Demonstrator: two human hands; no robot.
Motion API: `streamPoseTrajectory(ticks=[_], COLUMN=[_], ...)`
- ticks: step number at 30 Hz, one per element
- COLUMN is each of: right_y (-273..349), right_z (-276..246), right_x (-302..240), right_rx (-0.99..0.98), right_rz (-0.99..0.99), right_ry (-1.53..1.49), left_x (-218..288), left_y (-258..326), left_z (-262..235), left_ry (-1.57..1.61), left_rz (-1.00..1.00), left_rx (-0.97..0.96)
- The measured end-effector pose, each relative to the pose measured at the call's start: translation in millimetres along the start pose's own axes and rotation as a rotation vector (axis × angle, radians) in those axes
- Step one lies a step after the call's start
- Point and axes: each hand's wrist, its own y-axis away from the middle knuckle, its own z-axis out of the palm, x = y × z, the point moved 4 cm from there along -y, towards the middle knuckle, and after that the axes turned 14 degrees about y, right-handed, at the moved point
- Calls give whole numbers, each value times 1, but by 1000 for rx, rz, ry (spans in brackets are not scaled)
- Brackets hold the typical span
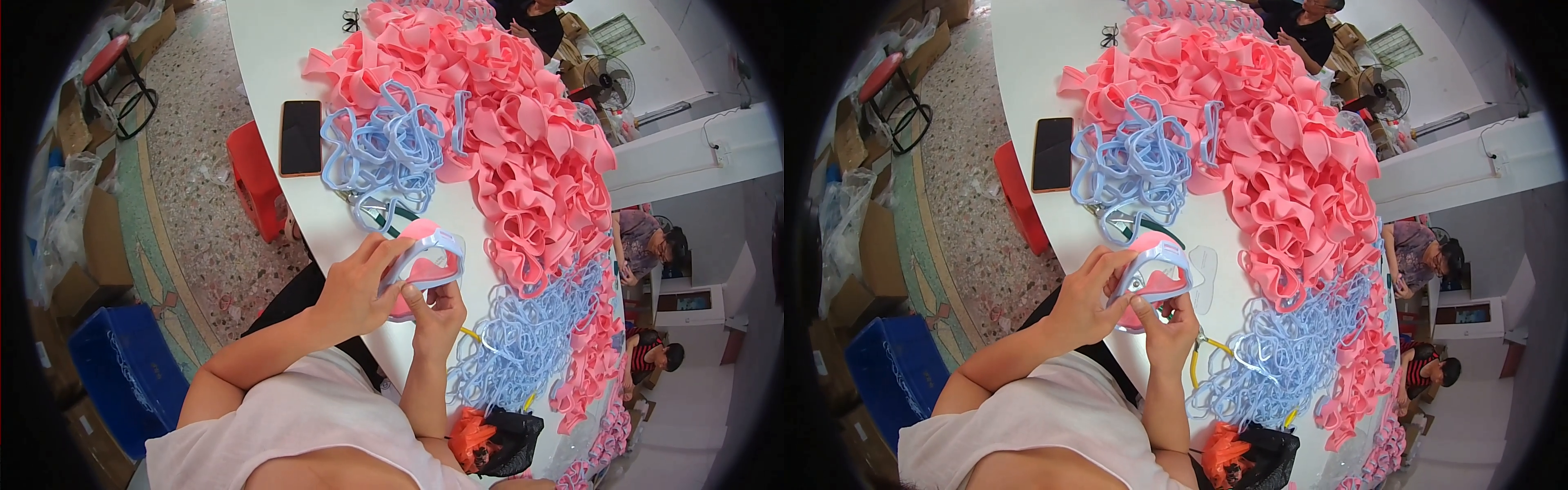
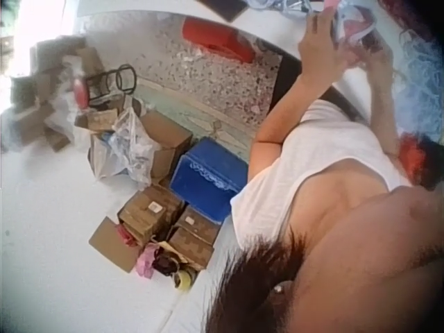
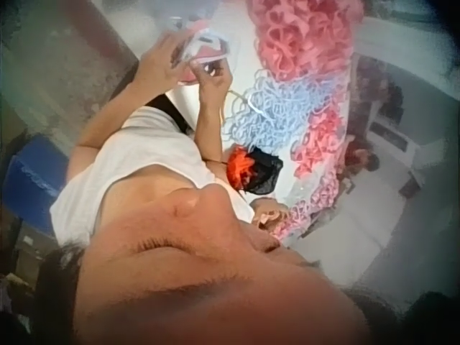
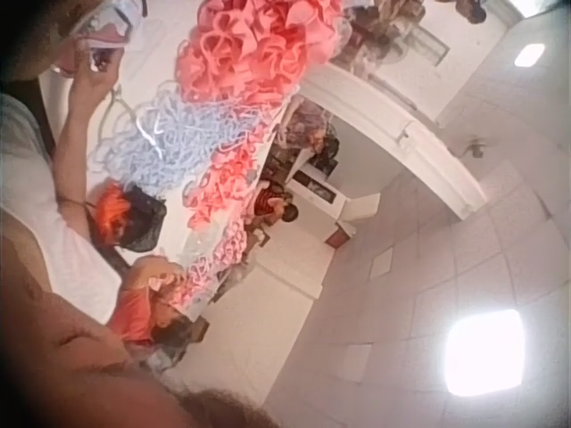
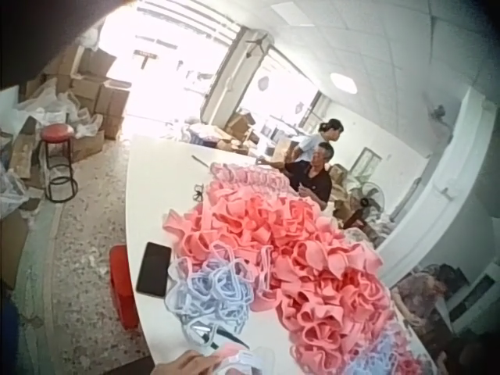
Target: Cutting and assembling fabric parts for a product, possibly swimming goggles or masks.
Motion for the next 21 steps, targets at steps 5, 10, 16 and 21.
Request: streamPoseTrajectory(ticks=[5, 10, 16, 21], right_y=[-7, -4, -1, 1], right_z=[3, 4, -2, -3], right_x=[16, 9, 4, 0], right_rx=[24, 21, -2, 4], right_rz=[17, 30, -93, -185], right_ry=[-21, 89, 103, 111], left_x=[-10, -10, -6, -4], left_y=[-4, -2, 1, -1], left_z=[4, 1, -1, -1], left_ry=[-36, -24, -20, -41], left_rz=[16, 28, 53, 29], left_rx=[16, 33, 63, 53])
